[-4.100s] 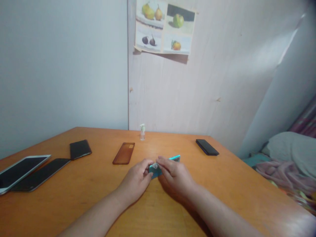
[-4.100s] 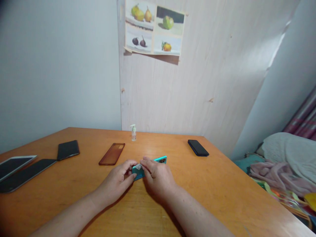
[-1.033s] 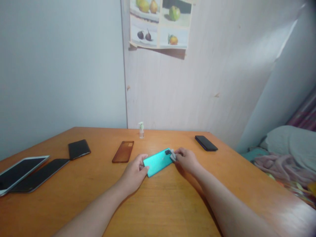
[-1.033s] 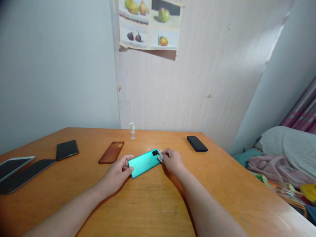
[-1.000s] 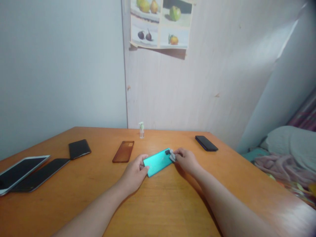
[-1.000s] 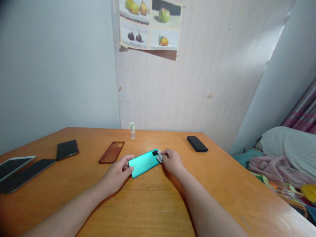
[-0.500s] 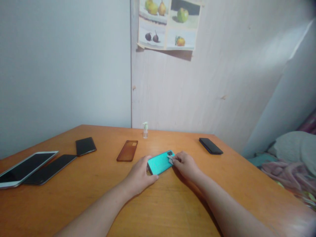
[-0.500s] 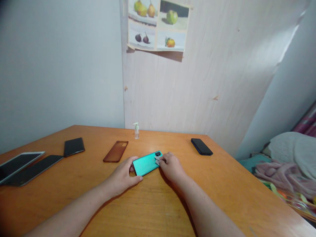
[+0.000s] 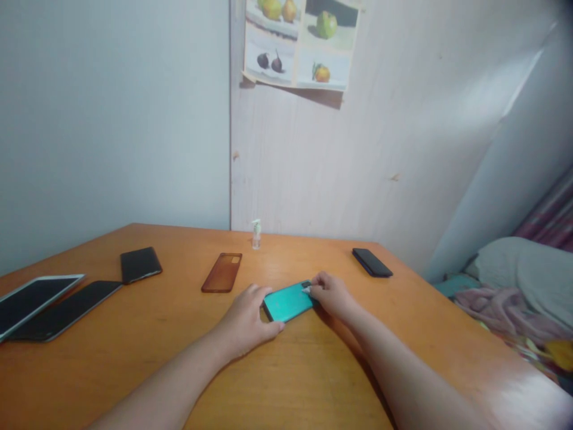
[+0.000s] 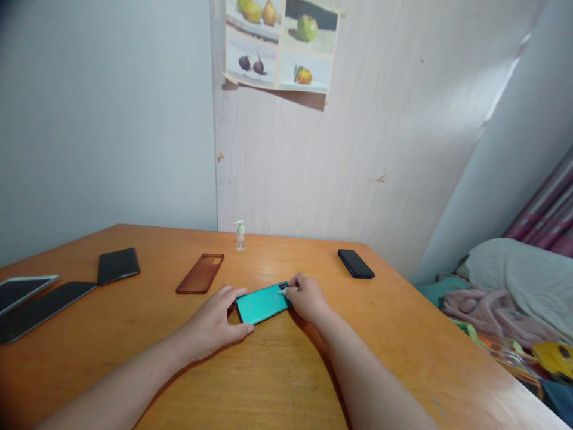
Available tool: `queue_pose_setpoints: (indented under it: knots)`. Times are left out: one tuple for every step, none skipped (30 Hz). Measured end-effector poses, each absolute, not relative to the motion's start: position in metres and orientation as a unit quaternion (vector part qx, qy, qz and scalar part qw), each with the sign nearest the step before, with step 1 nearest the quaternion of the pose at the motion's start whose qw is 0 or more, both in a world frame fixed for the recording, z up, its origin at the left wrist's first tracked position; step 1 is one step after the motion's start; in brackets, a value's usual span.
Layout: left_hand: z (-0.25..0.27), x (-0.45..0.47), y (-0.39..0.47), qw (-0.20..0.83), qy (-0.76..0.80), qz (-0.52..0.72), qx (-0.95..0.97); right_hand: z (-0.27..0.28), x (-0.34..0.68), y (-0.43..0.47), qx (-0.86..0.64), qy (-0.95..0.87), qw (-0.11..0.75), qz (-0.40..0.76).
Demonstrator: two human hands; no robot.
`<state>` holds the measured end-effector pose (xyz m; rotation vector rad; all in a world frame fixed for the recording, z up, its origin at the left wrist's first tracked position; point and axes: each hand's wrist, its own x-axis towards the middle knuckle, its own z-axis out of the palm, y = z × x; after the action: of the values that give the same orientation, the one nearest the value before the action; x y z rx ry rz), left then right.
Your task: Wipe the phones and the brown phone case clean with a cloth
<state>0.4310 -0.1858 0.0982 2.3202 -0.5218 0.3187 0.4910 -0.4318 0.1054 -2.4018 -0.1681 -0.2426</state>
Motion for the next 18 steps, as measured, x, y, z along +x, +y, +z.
queue_pose_setpoints:
  knots:
    - [0.097,0.431,-0.186,0.364,-0.205,0.127,0.900,0.106,0.491,-0.431,-0.936,-0.072,0.324,-0.117]
    - [0.096,0.431,-0.186,0.366,-0.205,0.131,0.898,0.107,0.490,-0.430,-0.943,-0.083,0.292,-0.137]
    - [0.096,0.431,-0.187,0.371,-0.204,0.135,0.896,0.108,0.488,-0.427,-0.948,-0.096,0.264,-0.152]
    - [0.095,0.431,-0.187,0.376,-0.203,0.138,0.894,0.109,0.485,-0.424,-0.950,-0.111,0.244,-0.159]
    - [0.094,0.431,-0.188,0.382,-0.199,0.140,0.892,0.110,0.482,-0.421,-0.952,-0.128,0.230,-0.158]
    - [0.093,0.431,-0.189,0.387,-0.195,0.142,0.890,0.112,0.477,-0.416,-0.952,-0.149,0.222,-0.151]
    - [0.092,0.431,-0.189,0.392,-0.190,0.143,0.889,0.113,0.471,-0.412,-0.950,-0.175,0.219,-0.141]
    - [0.092,0.431,-0.190,0.396,-0.184,0.144,0.888,0.115,0.465,-0.407,-0.945,-0.206,0.217,-0.131]
    - [0.091,0.431,-0.190,0.399,-0.180,0.144,0.887,0.118,0.459,-0.403,-0.939,-0.239,0.214,-0.121]
    - [0.091,0.431,-0.190,0.401,-0.178,0.143,0.887,0.120,0.453,-0.400,-0.933,-0.271,0.208,-0.114]
    - [0.090,0.430,-0.190,0.403,-0.177,0.142,0.887,0.122,0.448,-0.399,-0.928,-0.296,0.199,-0.109]
    - [0.090,0.430,-0.190,0.404,-0.177,0.141,0.886,0.123,0.445,-0.399,-0.926,-0.312,0.186,-0.106]
    - [0.091,0.430,-0.190,0.404,-0.176,0.139,0.887,0.124,0.443,-0.401,-0.928,-0.313,0.172,-0.103]
    - [0.091,0.429,-0.190,0.403,-0.175,0.138,0.888,0.125,0.444,-0.405,-0.935,-0.301,0.158,-0.099]
    - [0.092,0.429,-0.190,0.400,-0.172,0.138,0.889,0.124,0.446,-0.409,-0.945,-0.279,0.144,-0.091]
    - [0.093,0.428,-0.190,0.397,-0.170,0.139,0.891,0.124,0.448,-0.414,-0.955,-0.251,0.132,-0.081]
    - [0.093,0.428,-0.190,0.394,-0.168,0.138,0.893,0.123,0.451,-0.418,-0.964,-0.224,0.123,-0.070]
    - [0.094,0.427,-0.190,0.391,-0.167,0.138,0.894,0.122,0.453,-0.421,-0.970,-0.203,0.117,-0.061]
